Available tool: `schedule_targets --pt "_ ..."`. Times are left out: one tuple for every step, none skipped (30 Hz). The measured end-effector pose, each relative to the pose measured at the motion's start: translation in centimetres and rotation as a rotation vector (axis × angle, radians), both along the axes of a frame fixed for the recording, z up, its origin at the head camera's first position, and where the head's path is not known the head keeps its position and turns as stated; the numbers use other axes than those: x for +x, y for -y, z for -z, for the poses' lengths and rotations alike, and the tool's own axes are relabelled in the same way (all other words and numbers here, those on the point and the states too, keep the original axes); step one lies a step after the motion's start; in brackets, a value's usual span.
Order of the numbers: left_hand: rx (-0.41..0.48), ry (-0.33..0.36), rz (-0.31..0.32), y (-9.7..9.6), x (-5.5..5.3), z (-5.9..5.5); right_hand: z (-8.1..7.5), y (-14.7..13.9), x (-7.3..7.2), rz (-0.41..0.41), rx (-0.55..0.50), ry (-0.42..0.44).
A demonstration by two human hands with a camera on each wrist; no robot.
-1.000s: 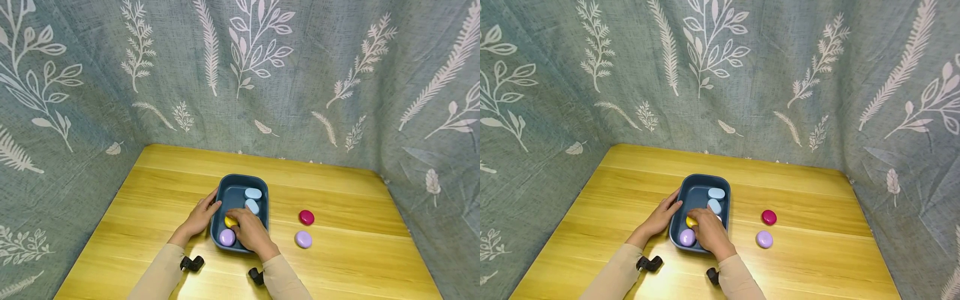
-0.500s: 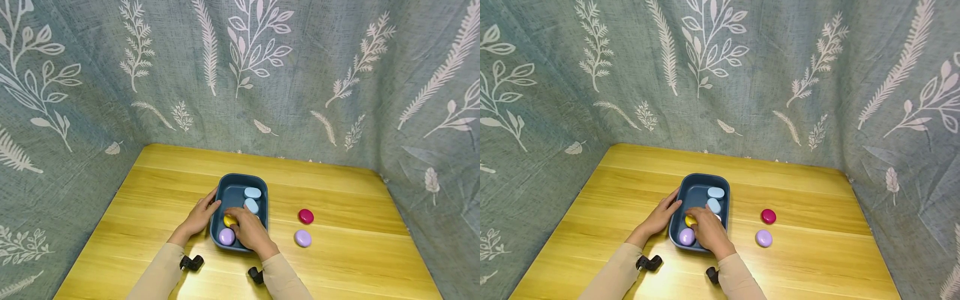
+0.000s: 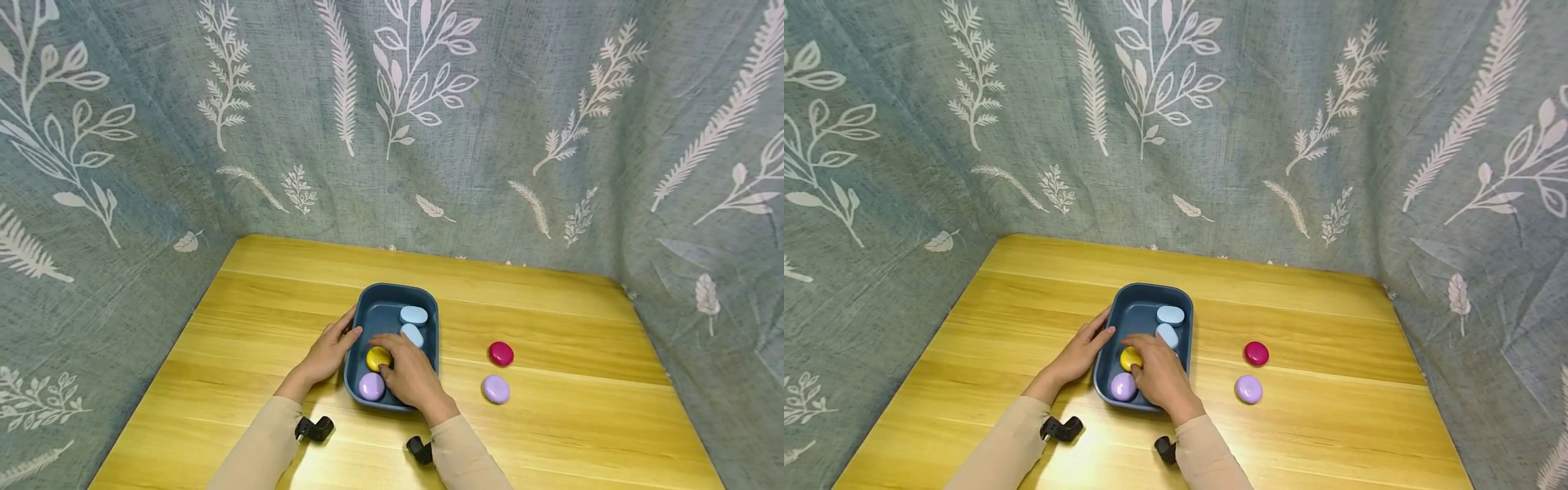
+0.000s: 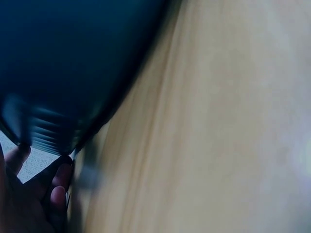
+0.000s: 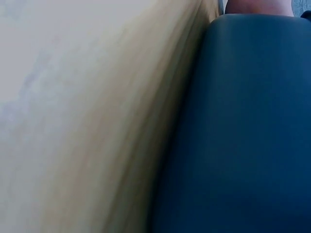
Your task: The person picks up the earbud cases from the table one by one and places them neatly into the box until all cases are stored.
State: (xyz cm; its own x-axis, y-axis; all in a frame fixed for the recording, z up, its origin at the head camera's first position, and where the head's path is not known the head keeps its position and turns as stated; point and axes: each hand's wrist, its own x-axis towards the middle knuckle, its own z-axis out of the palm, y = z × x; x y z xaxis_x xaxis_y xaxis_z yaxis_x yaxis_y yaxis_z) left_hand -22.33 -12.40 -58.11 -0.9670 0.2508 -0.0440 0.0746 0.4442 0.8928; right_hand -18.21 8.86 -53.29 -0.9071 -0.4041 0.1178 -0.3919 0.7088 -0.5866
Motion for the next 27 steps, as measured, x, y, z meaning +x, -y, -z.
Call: schedule_targets --pt "0.003 -0.001 0.001 0.0 0.0 0.0 -0.1 -0.1 0.0 0.006 -0.010 -0.003" --pt "0.004 -0.002 0.001 -0.1 0.0 0.0 -0.1 -0.1 0.1 0.013 -0.018 -0.007" --pt "0.004 -0.002 0.001 -0.1 -0.1 0.1 -0.2 -0.2 0.1 0.021 -0.031 -0.011" --pt "0.003 -0.004 0.000 -0.1 -0.1 0.1 -0.2 -0.3 0.2 0.029 -0.046 -0.018" --pt "0.004 -0.004 0.000 -0.2 -0.1 0.1 -0.2 -0.3 0.2 0.037 -0.063 -0.029" --pt "0.003 -0.005 -0.002 -0.2 -0.1 0.1 -0.3 -0.4 0.2 0.045 -0.081 -0.040" --pt "0.002 -0.006 -0.004 -0.2 -0.1 0.1 -0.3 -0.4 0.3 0.052 -0.104 -0.050" --pt "-0.002 -0.008 -0.007 -0.2 -0.1 0.2 -0.3 -0.5 0.3 0.060 -0.128 -0.060" --pt "-0.002 -0.009 -0.010 -0.3 -0.1 0.2 -0.3 -0.5 0.3 0.067 -0.152 -0.075" --pt "-0.003 -0.008 -0.013 -0.3 -0.1 0.2 -0.3 -0.6 0.2 0.073 -0.175 -0.091" --pt "-0.001 -0.007 -0.013 -0.3 -0.1 0.1 -0.2 -0.7 0.2 0.080 -0.193 -0.107" --pt "-0.001 -0.008 -0.013 -0.3 -0.1 0.1 -0.2 -0.7 0.2 0.089 -0.212 -0.121" --pt "-0.001 -0.008 -0.014 -0.3 -0.1 0.1 -0.2 -0.8 0.2 0.096 -0.229 -0.136" --pt "0.000 -0.008 -0.015 -0.4 -0.1 0.1 -0.2 -0.8 0.2 0.103 -0.239 -0.150" --pt "0.005 -0.008 -0.013 -0.4 -0.1 0.1 -0.2 -0.9 0.1 0.107 -0.250 -0.162" --pt "0.006 -0.006 -0.013 -0.4 -0.1 0.0 -0.2 -0.9 0.2 0.111 -0.258 -0.169" --pt "0.009 -0.007 -0.012 -0.4 0.0 -0.1 -0.2 -1.0 0.2 0.115 -0.263 -0.178" --pt "0.009 -0.008 -0.012 -0.4 0.0 -0.1 -0.3 -1.0 0.2 0.116 -0.268 -0.187" --pt "0.010 -0.008 -0.013 -0.4 0.1 -0.2 -0.3 -1.1 0.2 0.117 -0.271 -0.194" --pt "0.009 -0.009 -0.014 -0.4 0.1 -0.2 -0.4 -1.1 0.3 0.116 -0.277 -0.197" --pt "0.009 -0.011 -0.014 -0.4 0.1 -0.2 -0.4 -1.2 0.3 0.115 -0.280 -0.205" --pt "0.006 -0.010 -0.015 -0.4 0.1 -0.2 -0.5 -1.3 0.3 0.117 -0.281 -0.211" --pt "0.005 -0.011 -0.017 -0.4 0.1 -0.1 -0.6 -1.4 0.4 0.118 -0.282 -0.215" --pt "0.003 -0.012 -0.019 -0.4 0.1 -0.1 -0.6 -1.5 0.4 0.120 -0.284 -0.217" --pt "0.001 -0.012 -0.022 -0.3 0.1 0.0 -0.7 -1.6 0.5 0.122 -0.286 -0.217" --pt "0.001 -0.011 -0.024 -0.3 0.0 0.0 -0.8 -1.7 0.5 0.125 -0.286 -0.215" --pt "0.002 -0.009 -0.025 -0.3 0.1 0.0 -0.9 -1.9 0.6 0.130 -0.284 -0.215"
